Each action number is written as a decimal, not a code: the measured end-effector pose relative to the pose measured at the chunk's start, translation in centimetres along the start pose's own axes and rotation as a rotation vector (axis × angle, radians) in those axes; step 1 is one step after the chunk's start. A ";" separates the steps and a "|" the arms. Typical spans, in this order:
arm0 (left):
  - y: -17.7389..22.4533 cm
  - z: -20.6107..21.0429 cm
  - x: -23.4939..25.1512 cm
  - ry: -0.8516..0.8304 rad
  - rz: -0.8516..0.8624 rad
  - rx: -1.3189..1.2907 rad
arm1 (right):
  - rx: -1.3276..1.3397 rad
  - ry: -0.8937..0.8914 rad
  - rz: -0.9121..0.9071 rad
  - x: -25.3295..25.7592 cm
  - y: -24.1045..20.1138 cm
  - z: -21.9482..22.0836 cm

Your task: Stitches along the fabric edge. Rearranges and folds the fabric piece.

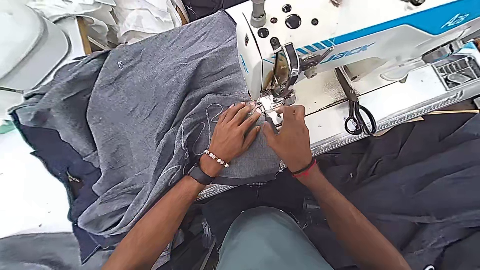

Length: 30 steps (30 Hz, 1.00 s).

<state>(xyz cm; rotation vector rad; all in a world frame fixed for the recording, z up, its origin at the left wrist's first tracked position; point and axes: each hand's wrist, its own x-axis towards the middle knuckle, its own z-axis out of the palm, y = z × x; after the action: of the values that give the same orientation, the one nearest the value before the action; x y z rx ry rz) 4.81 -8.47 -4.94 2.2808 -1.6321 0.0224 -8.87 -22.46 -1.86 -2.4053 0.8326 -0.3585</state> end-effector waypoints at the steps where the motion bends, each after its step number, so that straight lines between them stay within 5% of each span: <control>1: 0.2 -0.1 -0.1 -0.003 -0.003 0.006 | -0.003 0.018 0.010 -0.2 0.2 0.5; 9: 0.1 -0.4 0.1 -0.025 0.001 0.035 | 0.056 -0.014 -0.109 0.5 -0.6 -0.1; 16: 0.2 -0.4 -0.2 -0.040 -0.023 0.051 | 0.375 -0.119 0.178 -4.0 0.4 0.6; 20: 0.6 0.0 -0.1 -0.021 -0.015 0.049 | 0.493 -0.020 0.138 -5.5 0.4 0.3; 30: -0.1 -0.1 0.5 0.056 0.081 0.100 | 0.292 -0.084 0.102 -3.5 0.8 1.3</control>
<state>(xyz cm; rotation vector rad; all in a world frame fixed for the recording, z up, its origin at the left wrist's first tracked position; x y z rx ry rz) 5.10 -8.87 -4.77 2.2637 -1.7295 0.1893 -11.44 -20.17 -3.58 -2.0857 0.8021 -0.3133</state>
